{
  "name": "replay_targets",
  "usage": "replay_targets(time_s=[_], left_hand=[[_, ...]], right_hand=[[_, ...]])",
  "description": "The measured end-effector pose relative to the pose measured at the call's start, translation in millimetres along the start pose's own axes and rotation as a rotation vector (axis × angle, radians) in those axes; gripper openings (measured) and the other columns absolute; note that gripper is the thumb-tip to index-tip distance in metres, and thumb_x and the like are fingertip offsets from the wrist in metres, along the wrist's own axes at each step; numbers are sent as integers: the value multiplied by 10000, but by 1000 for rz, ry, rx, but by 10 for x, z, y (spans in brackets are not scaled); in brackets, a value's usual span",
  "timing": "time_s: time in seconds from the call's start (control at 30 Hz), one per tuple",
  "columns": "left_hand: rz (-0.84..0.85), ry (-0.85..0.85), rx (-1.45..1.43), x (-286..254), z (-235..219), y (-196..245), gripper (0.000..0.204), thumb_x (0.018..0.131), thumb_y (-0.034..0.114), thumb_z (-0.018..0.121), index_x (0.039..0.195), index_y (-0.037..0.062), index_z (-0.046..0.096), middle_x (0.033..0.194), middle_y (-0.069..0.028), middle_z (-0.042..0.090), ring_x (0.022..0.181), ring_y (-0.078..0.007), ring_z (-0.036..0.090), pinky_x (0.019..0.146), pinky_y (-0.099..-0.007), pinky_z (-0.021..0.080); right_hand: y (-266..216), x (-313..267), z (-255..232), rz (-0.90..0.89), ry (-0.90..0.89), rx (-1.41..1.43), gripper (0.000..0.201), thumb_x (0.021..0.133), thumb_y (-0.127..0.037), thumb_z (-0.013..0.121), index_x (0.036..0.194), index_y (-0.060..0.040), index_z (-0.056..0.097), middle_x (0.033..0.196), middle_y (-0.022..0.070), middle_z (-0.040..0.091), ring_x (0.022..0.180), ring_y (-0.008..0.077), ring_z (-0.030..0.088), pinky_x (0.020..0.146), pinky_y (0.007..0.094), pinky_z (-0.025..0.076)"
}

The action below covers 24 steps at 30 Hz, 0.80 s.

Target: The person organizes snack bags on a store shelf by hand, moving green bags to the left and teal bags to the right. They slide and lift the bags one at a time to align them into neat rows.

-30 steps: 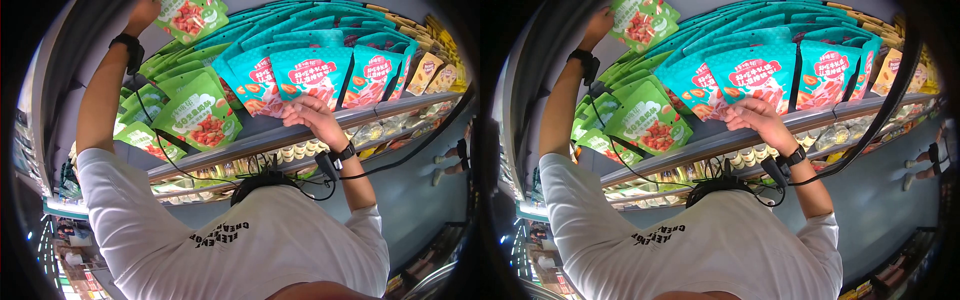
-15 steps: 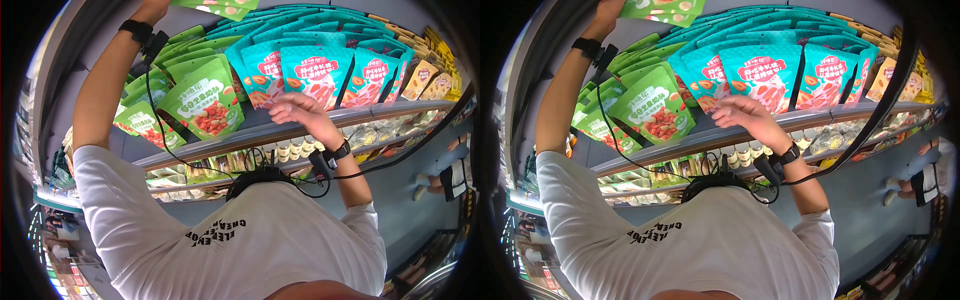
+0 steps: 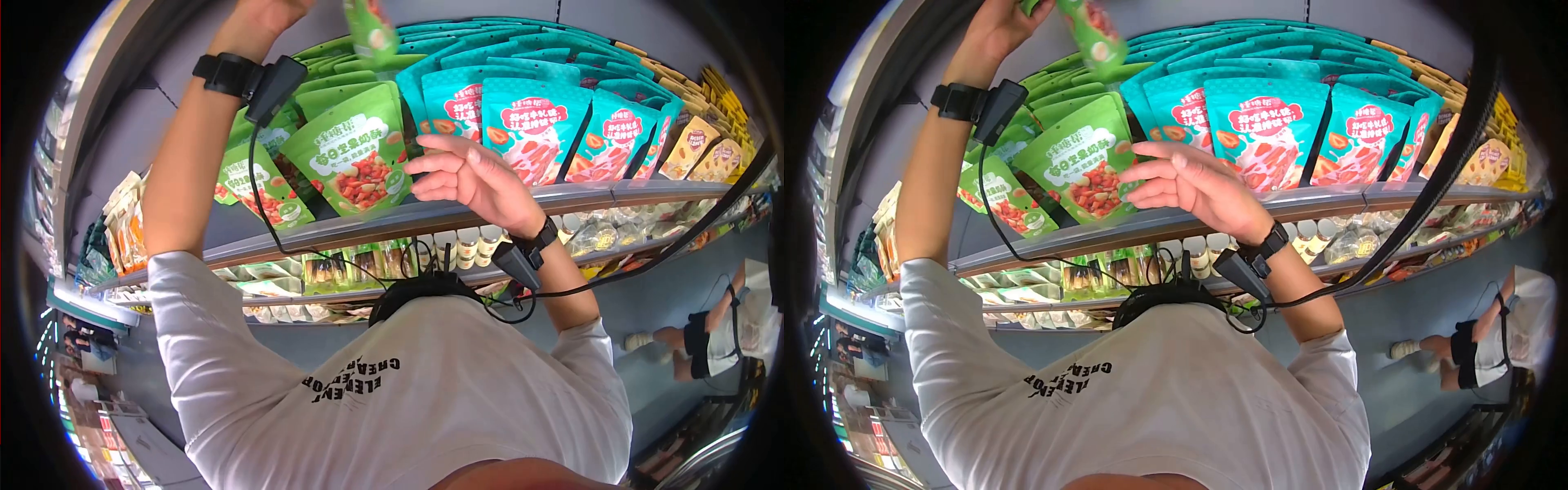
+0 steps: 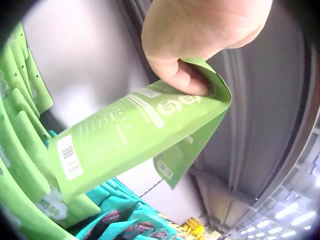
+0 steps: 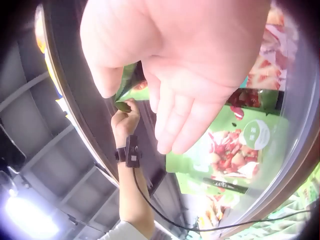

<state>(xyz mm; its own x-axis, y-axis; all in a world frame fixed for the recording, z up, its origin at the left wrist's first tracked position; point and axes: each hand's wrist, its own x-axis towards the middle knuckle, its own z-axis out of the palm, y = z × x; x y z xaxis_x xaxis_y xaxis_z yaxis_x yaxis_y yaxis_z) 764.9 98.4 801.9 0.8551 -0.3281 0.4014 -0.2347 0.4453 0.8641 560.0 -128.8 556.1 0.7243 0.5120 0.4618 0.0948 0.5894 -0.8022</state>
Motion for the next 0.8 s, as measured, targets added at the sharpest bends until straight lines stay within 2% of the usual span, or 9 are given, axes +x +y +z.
replay_targets(time_s=[0.13,0.23,0.27,0.33,0.4,0.43,0.53,0.67,0.8], left_hand=[[-26,-209,-73,-346,126,68,246,977,86,445,1171,-8,563,1187,-155,641,1083,-297,617,974,-496,493],[-8,-391,-275,-437,122,69,304,979,94,468,1249,-34,523,1238,-175,618,1145,-323,597,1022,-521,470],[4,-372,-272,-485,84,39,304,979,94,468,1249,-34,523,1238,-175,618,1145,-323,597,1022,-521,470],[-65,-516,-388,-824,145,-41,325,986,92,468,1279,-42,508,1252,-185,610,1172,-324,593,1026,-503,476],[-154,-432,-396,-1098,69,-118,322,990,88,467,1281,-44,509,1258,-187,607,1172,-321,595,1022,-483,483],[-251,-373,-413,-1224,14,-127,319,994,83,466,1283,-45,509,1263,-190,605,1173,-318,597,1019,-463,491],[-278,-362,-329,-1586,-183,-90,301,1002,94,480,1268,-39,526,1251,-176,617,1139,-283,621,989,-405,515],[-298,-427,-172,-1818,-744,138,316,975,101,549,1246,-60,577,1183,-149,676,1040,-213,676,940,-327,531],[-275,-402,15,-1961,-1306,481,318,959,98,574,1223,-79,593,1148,-166,692,997,-215,693,906,-317,543]], right_hand=[[28,278,182,-3,-15,155,794,1005,-616,333,1492,10,295,1476,278,409,1355,367,452,1148,494,341],[13,448,258,-66,-36,421,1160,767,-852,453,1495,34,272,1535,308,293,1420,428,330,1192,525,256],[-2,478,260,-49,-50,426,1160,767,-852,453,1495,34,272,1535,308,293,1420,428,330,1192,525,256],[-2,525,245,-175,-60,588,1259,693,-742,686,1532,37,163,1592,278,166,1468,397,241,1213,493,233],[-24,541,282,-258,-15,872,1287,652,-676,762,1552,-10,129,1610,265,96,1478,422,186,1211,540,214],[-121,521,509,-327,314,435,1241,661,-686,745,1564,-72,155,1617,247,89,1475,448,166,1192,604,212],[-24,410,534,-325,419,451,986,802,-479,765,1540,-81,247,1572,240,267,1438,460,268,1145,627,288],[319,249,228,-287,270,476,698,918,-482,608,1448,-70,416,1495,156,434,1384,377,397,1136,598,320],[615,521,776,-287,177,-9,618,917,-301,636,1435,-41,421,1486,162,445,1340,344,457,1118,548,371]])
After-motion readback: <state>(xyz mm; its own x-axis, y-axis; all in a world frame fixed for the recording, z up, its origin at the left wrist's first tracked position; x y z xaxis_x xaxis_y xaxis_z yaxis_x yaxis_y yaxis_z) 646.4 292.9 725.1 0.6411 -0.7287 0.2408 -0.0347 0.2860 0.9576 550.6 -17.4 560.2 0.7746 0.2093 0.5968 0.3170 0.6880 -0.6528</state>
